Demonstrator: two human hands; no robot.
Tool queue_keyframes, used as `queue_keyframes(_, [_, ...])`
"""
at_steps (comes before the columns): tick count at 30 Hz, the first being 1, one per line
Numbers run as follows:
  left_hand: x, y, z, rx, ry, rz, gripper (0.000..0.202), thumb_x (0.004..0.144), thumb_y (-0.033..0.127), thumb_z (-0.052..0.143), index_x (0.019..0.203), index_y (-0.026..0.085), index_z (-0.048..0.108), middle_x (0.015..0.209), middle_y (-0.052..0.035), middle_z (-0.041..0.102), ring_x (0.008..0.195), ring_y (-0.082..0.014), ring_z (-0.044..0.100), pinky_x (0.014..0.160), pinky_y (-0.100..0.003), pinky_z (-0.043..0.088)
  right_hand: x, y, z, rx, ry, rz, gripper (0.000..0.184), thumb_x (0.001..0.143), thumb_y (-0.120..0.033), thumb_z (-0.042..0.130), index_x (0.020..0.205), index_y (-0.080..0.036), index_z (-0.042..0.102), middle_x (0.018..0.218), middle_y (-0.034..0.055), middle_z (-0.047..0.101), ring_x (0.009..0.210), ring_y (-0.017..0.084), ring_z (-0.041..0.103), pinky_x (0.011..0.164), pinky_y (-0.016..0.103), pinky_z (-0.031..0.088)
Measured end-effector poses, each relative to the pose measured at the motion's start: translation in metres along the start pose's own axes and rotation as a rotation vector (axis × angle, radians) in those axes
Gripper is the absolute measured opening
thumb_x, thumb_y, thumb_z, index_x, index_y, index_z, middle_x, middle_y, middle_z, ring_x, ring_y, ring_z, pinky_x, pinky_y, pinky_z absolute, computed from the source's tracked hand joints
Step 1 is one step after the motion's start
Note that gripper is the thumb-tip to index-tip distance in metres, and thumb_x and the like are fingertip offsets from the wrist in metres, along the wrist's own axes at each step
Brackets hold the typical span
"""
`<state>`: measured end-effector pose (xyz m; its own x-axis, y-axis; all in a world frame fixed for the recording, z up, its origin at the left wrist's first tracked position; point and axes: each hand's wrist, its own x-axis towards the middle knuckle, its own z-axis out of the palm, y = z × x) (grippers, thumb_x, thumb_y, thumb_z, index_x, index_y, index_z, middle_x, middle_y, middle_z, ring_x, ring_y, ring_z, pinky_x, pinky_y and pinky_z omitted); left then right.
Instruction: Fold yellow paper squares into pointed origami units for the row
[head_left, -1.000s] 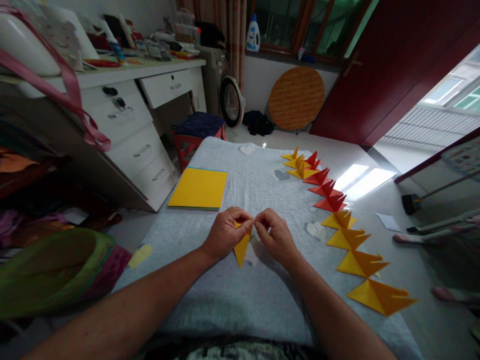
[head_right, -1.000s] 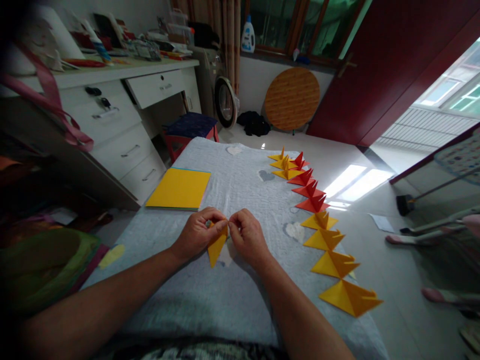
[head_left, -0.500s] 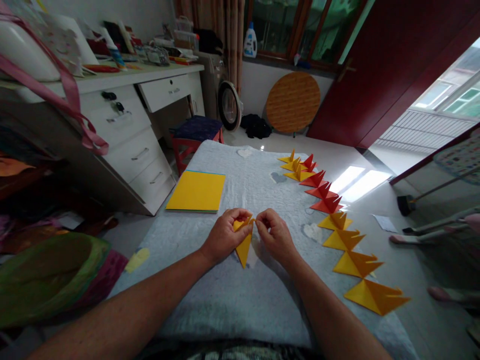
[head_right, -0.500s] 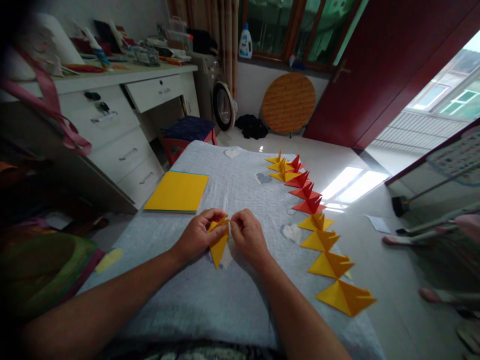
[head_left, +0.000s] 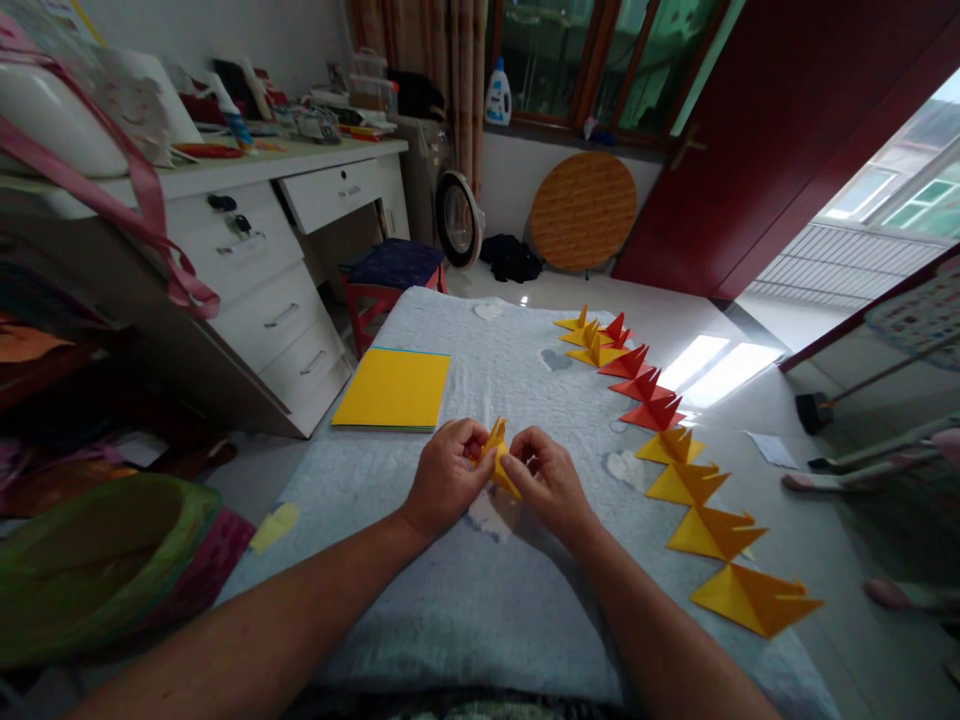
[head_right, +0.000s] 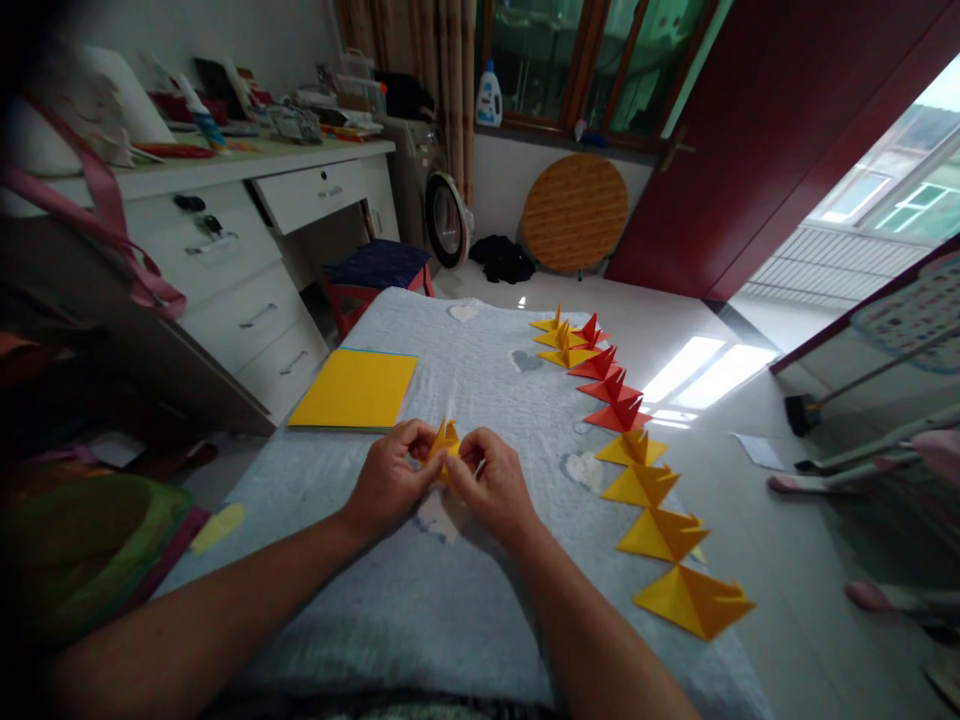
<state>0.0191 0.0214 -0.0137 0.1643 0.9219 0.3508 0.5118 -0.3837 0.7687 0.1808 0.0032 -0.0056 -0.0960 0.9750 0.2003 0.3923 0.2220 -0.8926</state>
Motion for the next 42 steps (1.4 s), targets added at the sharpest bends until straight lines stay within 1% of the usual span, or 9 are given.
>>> queue_keyframes(3, [-0.002,0.003,0.001,-0.023,-0.086,-0.004,0.011,0.079,0.025,0.066,0.085,0.020,0.058,0.077,0.0006,0.060,0.076,-0.0174,0.059,0.069,-0.028,0.045,-0.001,-0.004,0.004,-0.043,-0.041,0.008,0.012,0.079,-0.031,0.060,0.084,-0.020,0.057,0.077,0.0006,0.060,0.068,0.014,0.055,0.059,0.025,0.040])
queue_keyframes(8, [-0.006,0.006,0.005,-0.249,-0.209,-0.062,0.036,0.077,0.015,0.065,0.109,0.021,0.050,0.101,-0.0037,0.069,0.092,-0.0180,0.067,0.083,-0.031,0.051,0.002,0.003,0.006,-0.173,0.076,0.053,0.010,0.080,-0.029,0.059,0.079,-0.020,0.054,0.071,-0.0008,0.056,0.066,0.015,0.052,0.060,0.026,0.038])
queue_keyframes(13, [-0.007,0.004,0.003,-0.316,-0.227,-0.036,0.030,0.081,0.011,0.059,0.107,0.022,0.049,0.099,-0.0026,0.067,0.092,-0.0167,0.066,0.087,-0.032,0.050,0.003,0.010,0.002,-0.239,0.175,-0.004,0.006,0.077,-0.019,0.053,0.071,-0.021,0.051,0.061,-0.0036,0.051,0.056,0.012,0.047,0.055,0.025,0.034])
queue_keyframes(18, [-0.001,0.000,-0.006,-0.296,0.019,-0.006,0.034,0.084,0.029,0.065,0.114,0.021,0.052,0.112,-0.0068,0.060,0.100,-0.0207,0.056,0.092,-0.037,0.045,-0.001,0.001,-0.006,-0.091,0.218,-0.186,0.008,0.082,-0.016,0.054,0.076,-0.021,0.055,0.065,-0.0031,0.055,0.057,0.012,0.050,0.054,0.024,0.039])
queue_keyframes(24, [0.004,-0.009,-0.010,-0.527,-0.099,-0.065,0.043,0.087,0.037,0.062,0.125,0.022,0.051,0.126,-0.0092,0.055,0.105,-0.0211,0.053,0.087,-0.033,0.044,-0.005,-0.011,-0.014,-0.120,0.331,-0.516,0.014,0.086,-0.010,0.055,0.090,-0.022,0.060,0.087,0.0035,0.064,0.083,0.018,0.059,0.078,0.033,0.048])
queue_keyframes(27, [0.004,-0.010,-0.010,-0.531,-0.116,-0.051,0.045,0.084,0.031,0.062,0.127,0.023,0.051,0.128,-0.0088,0.054,0.106,-0.0205,0.052,0.085,-0.031,0.044,-0.001,-0.004,-0.014,-0.198,0.217,-0.404,0.011,0.088,-0.014,0.053,0.088,-0.022,0.061,0.093,0.0062,0.066,0.091,0.020,0.060,0.083,0.036,0.047])
queue_keyframes(32, [0.004,-0.008,-0.008,-0.337,-0.189,-0.034,0.043,0.078,0.024,0.066,0.121,0.024,0.060,0.121,-0.0066,0.059,0.101,-0.0201,0.056,0.085,-0.032,0.045,0.007,0.019,-0.010,-0.200,-0.034,-0.020,0.009,0.084,-0.022,0.051,0.078,-0.020,0.057,0.069,-0.0006,0.060,0.063,0.014,0.053,0.060,0.026,0.040])
queue_keyframes(38, [0.011,-0.011,0.000,-0.446,-0.185,-0.204,0.038,0.079,0.034,0.071,0.112,0.017,0.067,0.096,-0.0052,0.068,0.084,-0.0169,0.060,0.074,-0.029,0.048,0.008,0.023,-0.006,-0.195,-0.090,-0.010,0.009,0.082,-0.022,0.052,0.080,-0.020,0.060,0.069,-0.0010,0.060,0.063,0.013,0.052,0.061,0.025,0.039])
queue_keyframes(42, [0.013,-0.013,0.003,-0.575,-0.199,-0.258,0.022,0.079,0.034,0.070,0.091,0.015,0.070,0.083,-0.0036,0.068,0.076,-0.0154,0.061,0.071,-0.027,0.050,0.007,0.018,-0.005,-0.209,-0.130,-0.023,0.013,0.083,-0.022,0.051,0.085,-0.018,0.064,0.074,0.0013,0.063,0.068,0.015,0.054,0.065,0.027,0.040])
